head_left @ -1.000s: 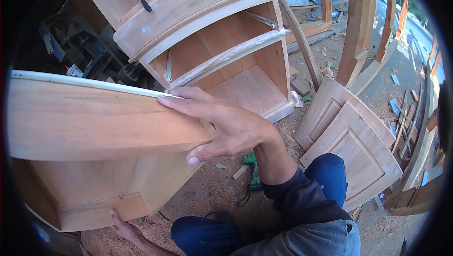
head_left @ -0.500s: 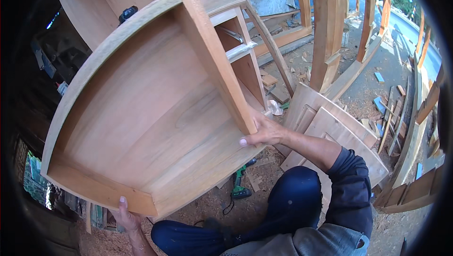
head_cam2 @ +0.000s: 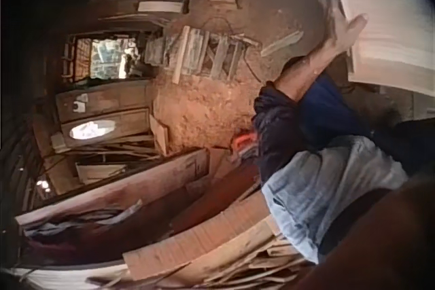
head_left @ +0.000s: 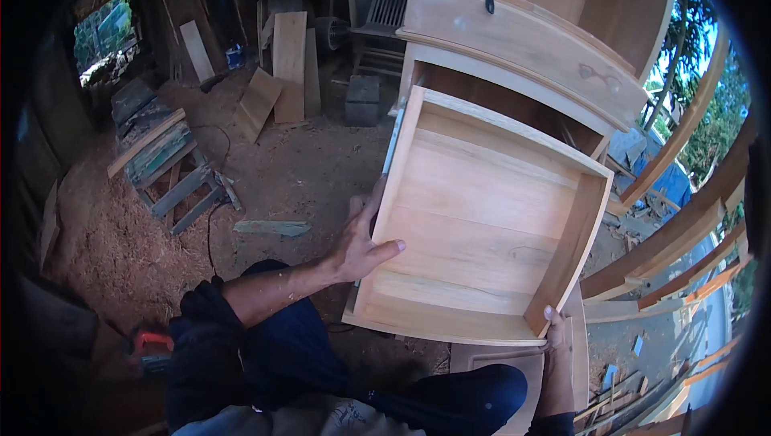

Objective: The person installs hardware and a drawer into a wooden cabinet using a power drill and by hand.

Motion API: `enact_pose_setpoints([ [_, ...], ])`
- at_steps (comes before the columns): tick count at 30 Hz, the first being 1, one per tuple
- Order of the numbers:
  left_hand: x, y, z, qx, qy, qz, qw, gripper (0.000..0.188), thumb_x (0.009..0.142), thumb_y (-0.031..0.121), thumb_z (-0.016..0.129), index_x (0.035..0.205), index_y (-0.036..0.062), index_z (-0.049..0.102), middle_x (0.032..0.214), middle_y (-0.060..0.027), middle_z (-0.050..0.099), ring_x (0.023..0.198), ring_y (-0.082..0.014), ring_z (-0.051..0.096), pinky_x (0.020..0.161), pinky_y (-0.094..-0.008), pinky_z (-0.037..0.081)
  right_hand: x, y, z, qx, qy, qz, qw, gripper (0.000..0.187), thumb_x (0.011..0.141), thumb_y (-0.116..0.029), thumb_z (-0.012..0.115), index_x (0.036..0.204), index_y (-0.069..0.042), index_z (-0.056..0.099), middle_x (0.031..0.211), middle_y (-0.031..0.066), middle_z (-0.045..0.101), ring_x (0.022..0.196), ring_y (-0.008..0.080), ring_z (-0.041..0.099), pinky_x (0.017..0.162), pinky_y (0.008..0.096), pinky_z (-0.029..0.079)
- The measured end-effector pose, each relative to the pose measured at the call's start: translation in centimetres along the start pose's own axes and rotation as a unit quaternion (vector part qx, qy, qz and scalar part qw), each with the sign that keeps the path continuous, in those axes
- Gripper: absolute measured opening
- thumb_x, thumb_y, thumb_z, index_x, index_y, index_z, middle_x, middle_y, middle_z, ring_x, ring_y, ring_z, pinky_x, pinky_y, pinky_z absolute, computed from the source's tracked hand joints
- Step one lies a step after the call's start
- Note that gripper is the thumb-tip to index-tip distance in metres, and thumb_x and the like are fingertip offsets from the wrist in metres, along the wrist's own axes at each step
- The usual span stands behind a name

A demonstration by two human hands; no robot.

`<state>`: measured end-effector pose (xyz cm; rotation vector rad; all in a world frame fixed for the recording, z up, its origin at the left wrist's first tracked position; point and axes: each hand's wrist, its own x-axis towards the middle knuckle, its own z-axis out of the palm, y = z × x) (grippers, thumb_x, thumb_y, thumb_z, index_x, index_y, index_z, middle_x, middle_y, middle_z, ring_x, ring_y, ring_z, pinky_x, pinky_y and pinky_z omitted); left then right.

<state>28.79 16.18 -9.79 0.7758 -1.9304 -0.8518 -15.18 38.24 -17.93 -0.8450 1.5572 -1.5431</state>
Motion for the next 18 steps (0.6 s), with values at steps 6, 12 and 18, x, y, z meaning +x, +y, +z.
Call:
enact_pose_setpoints([
  [6,2.3,-2.1,0.5,-0.012,0.013,-0.039,0.999,0.107,0.082,0.035,0.078,0.161,0.0070,0.011,0.126,-0.0258,0.040,0.121,-0.0394,0.043,0.107,-0.0461,0.040,1.7,-2.2,2.4,0.038,-0.020,0.043,0.998,0.084,0.079,-0.041,0.074,0.144,0.001,0.040,0.129,0.0180,0.056,0.119,0.0328,0.059,0.099,0.0460,0.051],
  [12,5.1,-2.1,0.4,-0.056,-0.021,-0.054,0.997,0.105,0.084,0.040,0.075,0.161,0.0090,0.011,0.131,-0.0255,0.036,0.128,-0.0425,0.044,0.111,-0.0478,0.039,2.6,-3.4,-0.7,0.038,-0.014,0.016,0.999,0.083,0.081,-0.044,0.074,0.143,0.000,0.042,0.131,0.0176,0.056,0.120,0.0330,0.058,0.101,0.0455,0.050],
  [18,6.2,-3.6,-0.6,-0.094,-0.055,-0.093,0.990,0.106,0.086,0.046,0.072,0.160,0.0036,0.010,0.132,-0.0260,0.036,0.129,-0.0424,0.043,0.111,-0.0462,0.040,1.7,-7.6,2.1,0.004,0.024,0.064,0.998,0.074,0.082,-0.046,0.074,0.137,-0.002,0.050,0.123,0.0134,0.062,0.114,0.0304,0.062,0.098,0.0448,0.053],
])
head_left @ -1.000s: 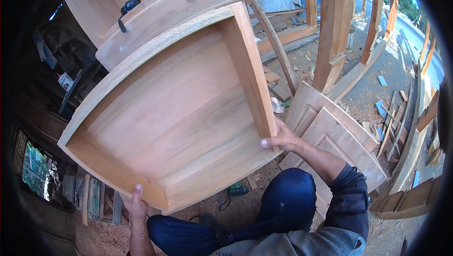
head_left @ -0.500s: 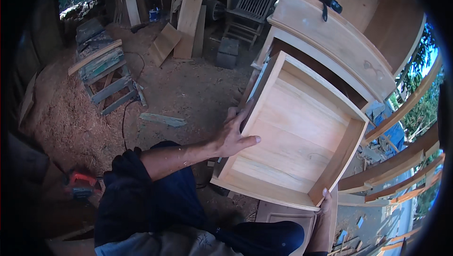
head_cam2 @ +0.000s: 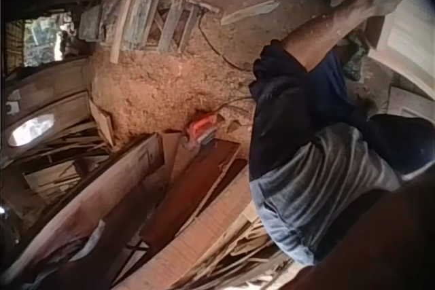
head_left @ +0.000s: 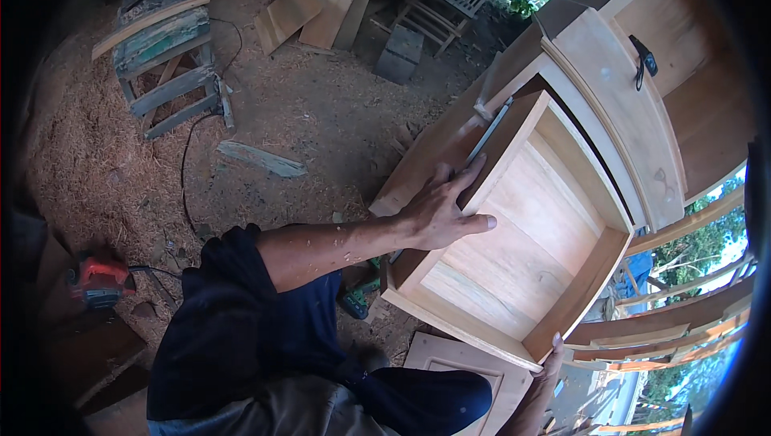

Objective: The person installs hardware and a drawer into a wooden cabinet using a power drill and by hand.

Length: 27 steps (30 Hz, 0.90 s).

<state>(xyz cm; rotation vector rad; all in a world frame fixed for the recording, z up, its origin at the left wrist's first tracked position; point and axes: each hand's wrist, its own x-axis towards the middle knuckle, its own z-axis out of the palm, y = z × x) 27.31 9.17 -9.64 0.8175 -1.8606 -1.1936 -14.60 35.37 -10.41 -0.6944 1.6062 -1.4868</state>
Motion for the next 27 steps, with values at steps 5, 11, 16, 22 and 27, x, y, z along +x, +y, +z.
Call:
enact_pose_setpoints([
  [5,0.5,0.0,-0.7,0.005,0.013,0.018,1.000,0.106,0.089,0.059,0.066,0.159,0.0006,0.010,0.125,-0.0252,0.039,0.127,-0.0405,0.044,0.110,-0.0458,0.040,-0.4,-1.3,0.3,-0.021,-0.008,-0.002,1.000,0.072,0.084,-0.046,0.074,0.138,-0.003,0.050,0.123,0.0124,0.063,0.111,0.0295,0.064,0.098,0.0441,0.054],
  [11,2.1,2.7,-1.4,-0.019,-0.047,0.015,0.999,0.109,0.091,0.071,0.052,0.157,-0.0050,0.011,0.141,-0.0325,0.032,0.135,-0.0459,0.039,0.112,-0.0486,0.038,-2.5,-5.5,-2.5,-0.029,-0.041,0.025,0.998,0.088,0.087,-0.060,0.069,0.147,-0.003,0.041,0.137,0.0171,0.057,0.120,0.0322,0.062,0.100,0.0467,0.054],
  [16,2.7,4.3,-2.2,-0.024,-0.083,0.006,0.996,0.094,0.098,0.067,0.042,0.160,0.0043,0.009,0.159,-0.0296,0.019,0.152,-0.0424,0.011,0.120,-0.0521,0.024,-1.4,-9.7,-3.3,-0.196,-0.051,0.010,0.979,0.079,0.100,-0.059,0.048,0.150,0.001,0.038,0.140,0.0163,0.055,0.125,0.0233,0.057,0.106,0.0366,0.046],
  [22,2.4,5.9,-2.4,-0.035,-0.079,-0.057,0.995,0.080,0.104,0.056,0.039,0.159,0.0038,0.017,0.156,-0.0260,0.030,0.144,-0.0370,0.026,0.118,-0.0467,0.027,-1.4,-12.4,-2.3,-0.166,-0.035,0.050,0.984,0.079,0.100,-0.060,0.048,0.149,0.002,0.039,0.137,0.0153,0.057,0.121,0.0215,0.059,0.104,0.0344,0.047],
  [27,3.3,8.2,-2.3,-0.117,-0.092,0.014,0.989,0.084,0.100,0.061,0.043,0.157,0.0028,0.021,0.153,-0.0324,0.027,0.147,-0.0394,0.022,0.119,-0.0488,0.026,-1.0,-14.9,-3.4,-0.196,-0.132,0.023,0.971,0.082,0.101,-0.064,0.041,0.150,0.002,0.036,0.144,0.0164,0.051,0.130,0.0243,0.052,0.108,0.0378,0.045],
])
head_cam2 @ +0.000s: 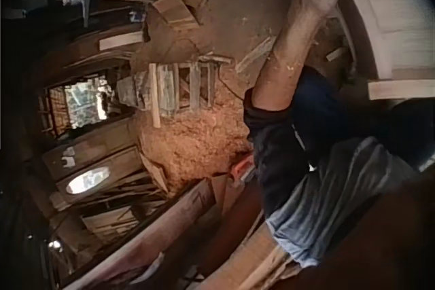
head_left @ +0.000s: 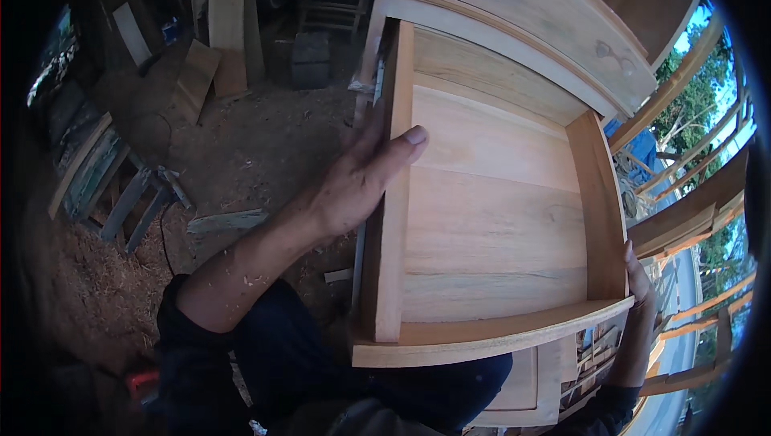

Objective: The person installs hardware and a drawer into a wooden cabinet using a power drill and by hand.

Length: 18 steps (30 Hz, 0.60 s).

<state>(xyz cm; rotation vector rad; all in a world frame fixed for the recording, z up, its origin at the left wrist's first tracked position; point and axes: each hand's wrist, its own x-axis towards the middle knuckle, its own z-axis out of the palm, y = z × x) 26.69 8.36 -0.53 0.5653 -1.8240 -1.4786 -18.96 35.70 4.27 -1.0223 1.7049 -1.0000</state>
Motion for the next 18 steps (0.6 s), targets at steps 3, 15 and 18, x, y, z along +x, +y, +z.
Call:
enact_pose_setpoints([
  [3,0.1,-1.6,0.2,0.120,0.046,-0.007,0.992,0.095,0.096,0.066,0.046,0.157,-0.0023,0.017,0.152,-0.0353,0.022,0.145,-0.0446,0.027,0.118,-0.0495,0.029,-0.7,1.3,-1.1,-0.001,0.014,0.022,1.000,0.079,0.099,-0.055,0.053,0.151,0.002,0.035,0.145,0.0178,0.050,0.129,0.0273,0.054,0.108,0.0409,0.046],
  [15,0.0,-2.0,0.5,0.089,0.067,-0.033,0.993,0.114,0.090,0.073,0.048,0.155,-0.0109,0.007,0.141,-0.0336,0.030,0.134,-0.0436,0.043,0.111,-0.0429,0.040,-0.9,-0.2,2.1,0.007,0.034,-0.013,0.999,0.083,0.097,-0.061,0.053,0.151,-0.001,0.034,0.143,0.0166,0.051,0.130,0.0288,0.054,0.108,0.0433,0.047],
  [18,0.1,-2.3,0.7,0.077,0.077,-0.027,0.994,0.113,0.090,0.071,0.049,0.156,-0.0100,0.007,0.141,-0.0322,0.031,0.135,-0.0433,0.041,0.111,-0.0426,0.039,-1.0,0.1,1.9,0.023,0.043,0.011,0.999,0.085,0.095,-0.060,0.057,0.152,-0.001,0.034,0.144,0.0181,0.050,0.130,0.0308,0.054,0.107,0.0447,0.047],
])
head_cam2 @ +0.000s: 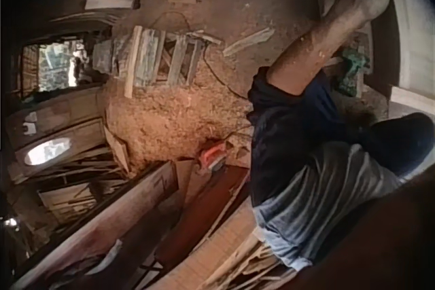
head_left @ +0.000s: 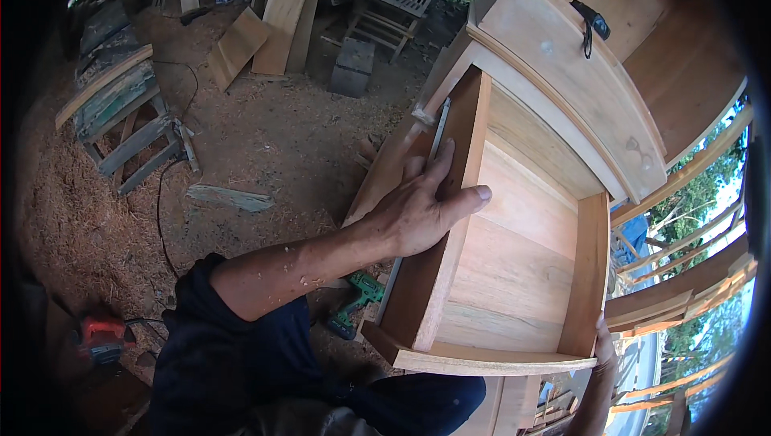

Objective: The person installs hardware and a drawer into a wooden cabinet using a power drill and by hand.

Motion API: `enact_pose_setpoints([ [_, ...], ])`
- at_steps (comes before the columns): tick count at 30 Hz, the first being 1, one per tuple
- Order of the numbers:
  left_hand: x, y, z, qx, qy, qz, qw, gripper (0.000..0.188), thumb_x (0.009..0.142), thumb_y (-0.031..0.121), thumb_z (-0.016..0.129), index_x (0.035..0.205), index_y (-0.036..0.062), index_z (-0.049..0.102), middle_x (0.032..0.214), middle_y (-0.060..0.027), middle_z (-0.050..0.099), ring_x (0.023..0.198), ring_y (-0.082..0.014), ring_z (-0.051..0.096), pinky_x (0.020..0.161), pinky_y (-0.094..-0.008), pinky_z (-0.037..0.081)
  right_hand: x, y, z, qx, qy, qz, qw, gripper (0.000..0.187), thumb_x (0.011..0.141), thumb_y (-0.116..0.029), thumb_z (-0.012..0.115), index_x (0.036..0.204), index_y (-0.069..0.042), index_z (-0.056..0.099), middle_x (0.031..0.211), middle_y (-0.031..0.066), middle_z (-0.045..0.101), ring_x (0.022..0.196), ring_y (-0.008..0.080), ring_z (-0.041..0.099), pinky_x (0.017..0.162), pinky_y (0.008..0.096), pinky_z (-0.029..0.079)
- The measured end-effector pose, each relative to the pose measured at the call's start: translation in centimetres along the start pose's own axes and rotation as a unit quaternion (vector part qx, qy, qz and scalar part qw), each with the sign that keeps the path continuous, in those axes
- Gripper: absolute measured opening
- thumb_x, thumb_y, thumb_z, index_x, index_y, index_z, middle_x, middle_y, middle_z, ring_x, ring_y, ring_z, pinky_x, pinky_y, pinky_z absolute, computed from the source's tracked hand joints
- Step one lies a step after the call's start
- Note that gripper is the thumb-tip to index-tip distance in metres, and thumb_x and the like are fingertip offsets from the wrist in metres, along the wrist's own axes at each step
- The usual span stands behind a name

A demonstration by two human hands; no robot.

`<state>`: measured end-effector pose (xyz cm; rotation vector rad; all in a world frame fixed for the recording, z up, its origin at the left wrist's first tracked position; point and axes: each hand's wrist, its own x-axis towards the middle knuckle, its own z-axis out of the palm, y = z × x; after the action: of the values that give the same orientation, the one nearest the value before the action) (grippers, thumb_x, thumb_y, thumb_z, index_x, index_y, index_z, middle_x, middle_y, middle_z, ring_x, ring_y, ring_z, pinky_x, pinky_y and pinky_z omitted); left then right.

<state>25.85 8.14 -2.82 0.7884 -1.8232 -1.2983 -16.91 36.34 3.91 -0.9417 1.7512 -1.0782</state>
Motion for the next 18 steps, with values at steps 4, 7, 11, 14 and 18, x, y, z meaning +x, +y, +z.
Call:
enact_pose_setpoints([
  [4,-0.2,-3.7,0.3,-0.012,0.022,0.055,0.998,0.108,0.091,0.066,0.052,0.157,-0.0066,0.008,0.147,-0.0319,0.027,0.139,-0.0433,0.036,0.114,-0.0432,0.036,0.7,4.0,1.9,-0.030,0.053,0.040,0.997,0.085,0.093,-0.058,0.061,0.149,0.001,0.037,0.141,0.0186,0.052,0.128,0.0301,0.055,0.106,0.0432,0.047],
  [7,0.4,-5.5,-0.2,-0.008,0.028,0.089,0.996,0.104,0.092,0.063,0.053,0.159,-0.0024,0.008,0.154,-0.0303,0.021,0.144,-0.0424,0.030,0.117,-0.0444,0.033,1.0,4.1,4.3,-0.093,0.079,0.089,0.988,0.077,0.096,-0.052,0.058,0.148,0.001,0.038,0.141,0.0172,0.053,0.128,0.0291,0.055,0.106,0.0423,0.047],
  [11,0.5,-4.5,-0.8,-0.013,0.017,0.059,0.998,0.101,0.093,0.063,0.052,0.159,0.0004,0.008,0.158,-0.0286,0.017,0.148,-0.0409,0.025,0.119,-0.0453,0.030,1.1,4.7,2.8,-0.046,0.064,0.033,0.996,0.092,0.090,-0.062,0.063,0.146,0.006,0.039,0.140,0.0222,0.053,0.124,0.0314,0.058,0.102,0.0418,0.049],
  [14,0.8,-3.7,-0.9,-0.008,0.005,0.034,0.999,0.102,0.093,0.065,0.051,0.159,0.0003,0.008,0.158,-0.0288,0.017,0.148,-0.0411,0.025,0.119,-0.0457,0.029,1.0,5.1,1.5,-0.031,0.045,0.027,0.998,0.090,0.093,-0.062,0.060,0.147,0.006,0.038,0.140,0.0210,0.054,0.125,0.0313,0.057,0.103,0.0417,0.049],
  [18,1.2,-4.3,-0.7,-0.015,-0.002,0.066,0.998,0.103,0.093,0.065,0.050,0.159,-0.0019,0.008,0.157,-0.0304,0.018,0.148,-0.0417,0.024,0.120,-0.0463,0.027,1.2,5.8,1.5,-0.099,0.080,0.062,0.990,0.080,0.098,-0.058,0.054,0.151,-0.001,0.035,0.143,0.0178,0.051,0.128,0.0295,0.055,0.108,0.0451,0.046],
])
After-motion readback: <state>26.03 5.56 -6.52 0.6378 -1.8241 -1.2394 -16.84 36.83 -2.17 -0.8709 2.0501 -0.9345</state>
